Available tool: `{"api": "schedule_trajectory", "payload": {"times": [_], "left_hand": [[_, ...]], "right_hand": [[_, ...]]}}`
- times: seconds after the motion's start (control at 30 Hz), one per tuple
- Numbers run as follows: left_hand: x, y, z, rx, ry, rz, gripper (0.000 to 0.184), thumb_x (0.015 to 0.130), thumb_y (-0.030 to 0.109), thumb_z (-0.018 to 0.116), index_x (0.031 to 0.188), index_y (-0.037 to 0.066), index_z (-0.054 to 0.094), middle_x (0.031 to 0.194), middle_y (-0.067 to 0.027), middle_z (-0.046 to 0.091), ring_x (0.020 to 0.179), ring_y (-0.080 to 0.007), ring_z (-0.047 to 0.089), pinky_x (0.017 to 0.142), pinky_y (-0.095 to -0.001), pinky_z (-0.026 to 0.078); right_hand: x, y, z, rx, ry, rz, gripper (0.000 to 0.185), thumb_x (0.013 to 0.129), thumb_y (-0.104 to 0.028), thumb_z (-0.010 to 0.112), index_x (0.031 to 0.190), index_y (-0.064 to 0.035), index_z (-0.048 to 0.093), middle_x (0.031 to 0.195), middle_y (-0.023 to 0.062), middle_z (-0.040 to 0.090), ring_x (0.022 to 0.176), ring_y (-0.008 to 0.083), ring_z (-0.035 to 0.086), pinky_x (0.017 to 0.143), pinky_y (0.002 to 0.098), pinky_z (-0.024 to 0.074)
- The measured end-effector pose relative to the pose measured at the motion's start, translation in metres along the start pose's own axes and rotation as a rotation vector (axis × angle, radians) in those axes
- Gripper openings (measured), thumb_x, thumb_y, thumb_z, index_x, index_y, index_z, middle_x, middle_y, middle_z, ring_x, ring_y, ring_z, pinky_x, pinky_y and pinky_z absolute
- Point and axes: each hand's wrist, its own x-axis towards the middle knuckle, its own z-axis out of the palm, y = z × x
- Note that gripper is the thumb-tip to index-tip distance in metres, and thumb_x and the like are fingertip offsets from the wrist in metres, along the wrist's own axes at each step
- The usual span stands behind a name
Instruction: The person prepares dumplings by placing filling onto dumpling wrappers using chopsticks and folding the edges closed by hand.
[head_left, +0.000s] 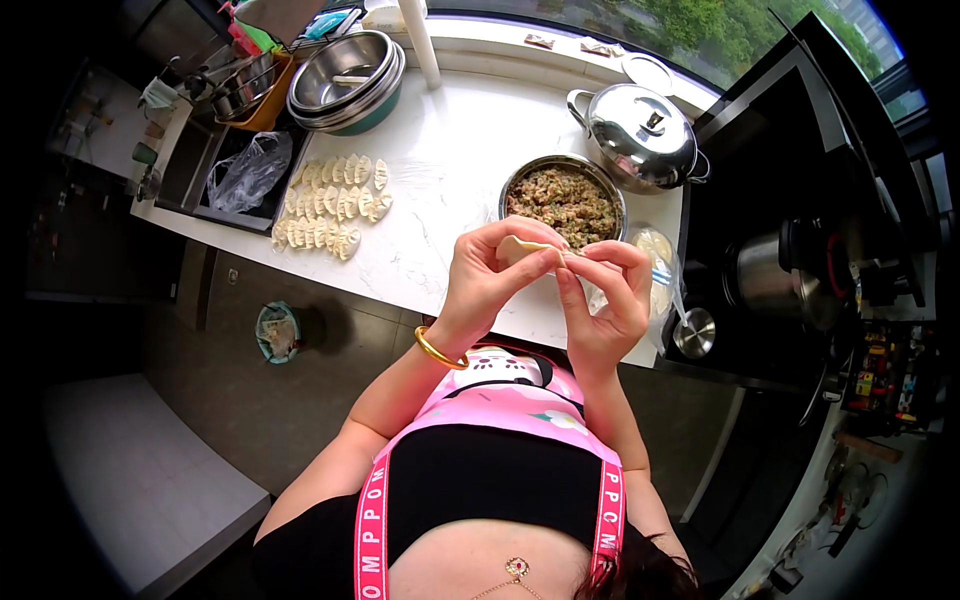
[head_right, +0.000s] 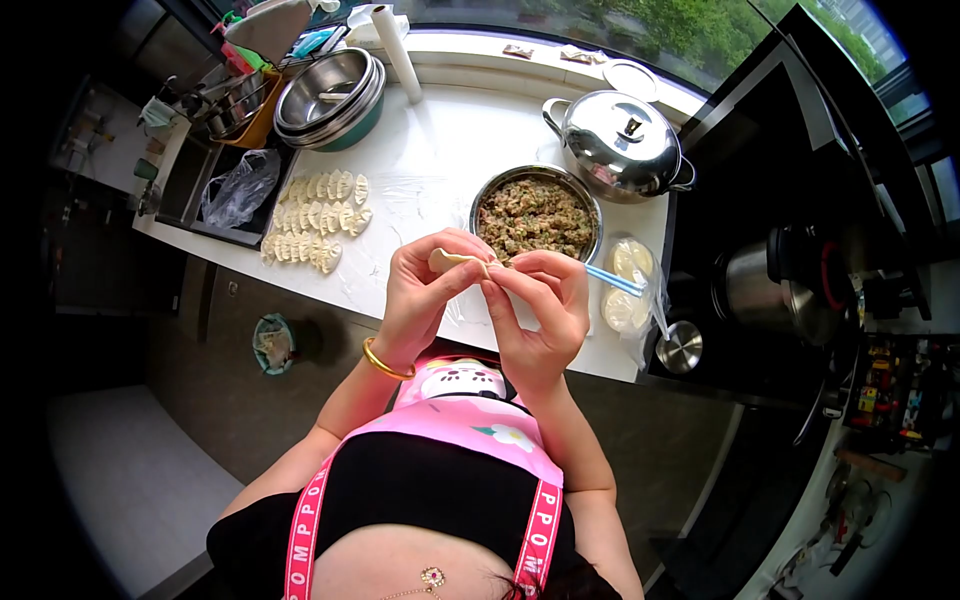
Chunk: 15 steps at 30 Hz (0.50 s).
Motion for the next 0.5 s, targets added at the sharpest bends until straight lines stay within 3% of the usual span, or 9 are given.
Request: {"api": "schedule_trajectory", "payload": {"times": [0.37, 0.5], "left_hand": [[-0.0001, -0.0036, -0.0001, -0.083, 0.025, -0.015, 0.008, 0.086, 0.007, 0.066, 0.090, 0.000, 0.065, 0.097, -0.0118, 0.062, 0.093, -0.0162, 0.059, 0.084, -0.0288, 0.049], [0.0004, -0.0034, -0.0002, -0.105, 0.007, -0.015, 0.008, 0.086, 0.007, 0.066, 0.090, 0.000, 0.065, 0.096, -0.0115, 0.061, 0.093, -0.0163, 0.058, 0.084, -0.0286, 0.049]], "right_hand": [[-0.0031, 0.0042, -0.0015, 0.010, 0.080, -0.023, 0.025, 0.071, 0.002, 0.076, 0.094, -0.0031, 0.068, 0.094, 0.0102, 0.058, 0.084, 0.0211, 0.059, 0.072, 0.0282, 0.0502], [-0.0015, 0.0002, 0.0011, 0.068, 0.046, 0.096, 0.022, 0.074, 0.001, 0.074, 0.095, -0.0019, 0.067, 0.095, 0.0104, 0.057, 0.085, 0.0206, 0.059, 0.076, 0.0281, 0.0496]]}}
